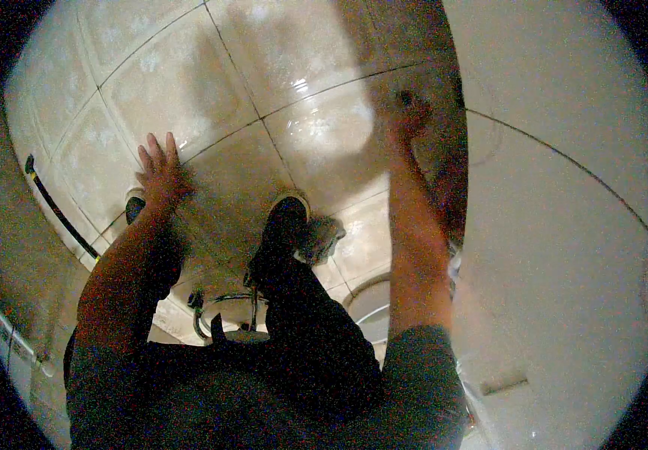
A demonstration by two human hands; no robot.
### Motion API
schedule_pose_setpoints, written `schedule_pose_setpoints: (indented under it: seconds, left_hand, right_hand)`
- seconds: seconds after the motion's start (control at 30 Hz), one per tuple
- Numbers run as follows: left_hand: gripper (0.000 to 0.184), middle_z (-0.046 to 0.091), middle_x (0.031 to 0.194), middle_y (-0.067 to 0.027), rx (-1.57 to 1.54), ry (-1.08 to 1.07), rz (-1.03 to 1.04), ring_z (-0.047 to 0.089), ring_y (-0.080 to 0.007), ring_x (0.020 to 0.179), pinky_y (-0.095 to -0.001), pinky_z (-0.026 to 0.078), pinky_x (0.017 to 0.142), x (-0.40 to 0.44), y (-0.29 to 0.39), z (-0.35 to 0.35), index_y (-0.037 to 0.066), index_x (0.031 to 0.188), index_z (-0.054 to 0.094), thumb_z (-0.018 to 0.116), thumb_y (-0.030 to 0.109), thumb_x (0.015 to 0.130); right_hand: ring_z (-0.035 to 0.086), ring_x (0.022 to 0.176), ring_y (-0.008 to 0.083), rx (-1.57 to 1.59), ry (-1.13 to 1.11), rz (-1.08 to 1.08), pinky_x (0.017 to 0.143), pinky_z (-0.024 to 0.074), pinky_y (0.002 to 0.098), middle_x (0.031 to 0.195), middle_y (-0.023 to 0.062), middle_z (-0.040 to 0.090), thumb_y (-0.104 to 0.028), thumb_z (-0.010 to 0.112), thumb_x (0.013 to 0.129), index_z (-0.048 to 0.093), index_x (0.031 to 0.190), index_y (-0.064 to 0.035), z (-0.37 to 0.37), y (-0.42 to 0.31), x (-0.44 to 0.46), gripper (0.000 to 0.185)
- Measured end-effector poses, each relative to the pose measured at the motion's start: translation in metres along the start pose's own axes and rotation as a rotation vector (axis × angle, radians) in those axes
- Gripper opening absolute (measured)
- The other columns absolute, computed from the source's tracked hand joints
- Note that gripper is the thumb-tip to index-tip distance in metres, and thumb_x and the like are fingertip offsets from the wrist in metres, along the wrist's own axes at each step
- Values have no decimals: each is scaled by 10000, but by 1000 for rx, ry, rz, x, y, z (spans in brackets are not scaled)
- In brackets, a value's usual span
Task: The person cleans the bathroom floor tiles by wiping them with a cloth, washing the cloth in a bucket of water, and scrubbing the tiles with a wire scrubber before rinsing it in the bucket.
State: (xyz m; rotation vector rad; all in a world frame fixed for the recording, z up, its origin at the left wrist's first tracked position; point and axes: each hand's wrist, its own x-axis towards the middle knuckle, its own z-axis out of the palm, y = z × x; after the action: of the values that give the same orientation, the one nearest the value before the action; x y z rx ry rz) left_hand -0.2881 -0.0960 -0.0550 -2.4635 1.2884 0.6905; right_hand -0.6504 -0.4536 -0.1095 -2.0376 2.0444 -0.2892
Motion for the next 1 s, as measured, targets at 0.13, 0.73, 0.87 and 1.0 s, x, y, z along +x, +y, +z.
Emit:
schedule_pose_setpoints:
  seconds: [0.13,0.73,0.87,1.0]
  left_hand:
    - [1382,-31,1619,-211,-20,-23,8,55,-526,1454,-773,339,969,-2,4,-11,223,1567,58,946,319,513]
    - [1379,-28,1616,-220,-62,-19,22,55,-526,1454,-786,306,983,-4,0,-11,223,1566,33,946,312,537]
    - [1378,-19,1614,-230,-41,7,41,96,-540,1443,-783,324,967,-2,-4,-6,219,1568,46,943,337,528]
    - [1381,-19,1617,-222,-27,29,18,101,-527,1447,-777,338,959,1,-1,-1,227,1569,42,941,330,526]
  right_hand:
    - [597,947,417,-74,-198,-505,808,480,484,1051,231,636,-134,659,793,652,1037,12,22,-58,-68,285]
    - [663,800,412,-91,-74,-374,734,519,473,873,209,699,-160,699,795,708,858,16,-15,-91,15,187]
    - [651,880,400,-85,-293,-131,790,512,458,918,204,693,-154,709,786,703,883,12,-21,-122,36,192]
    - [669,873,394,-304,-69,-646,775,528,449,928,199,700,-170,698,808,709,884,9,7,-80,4,196]
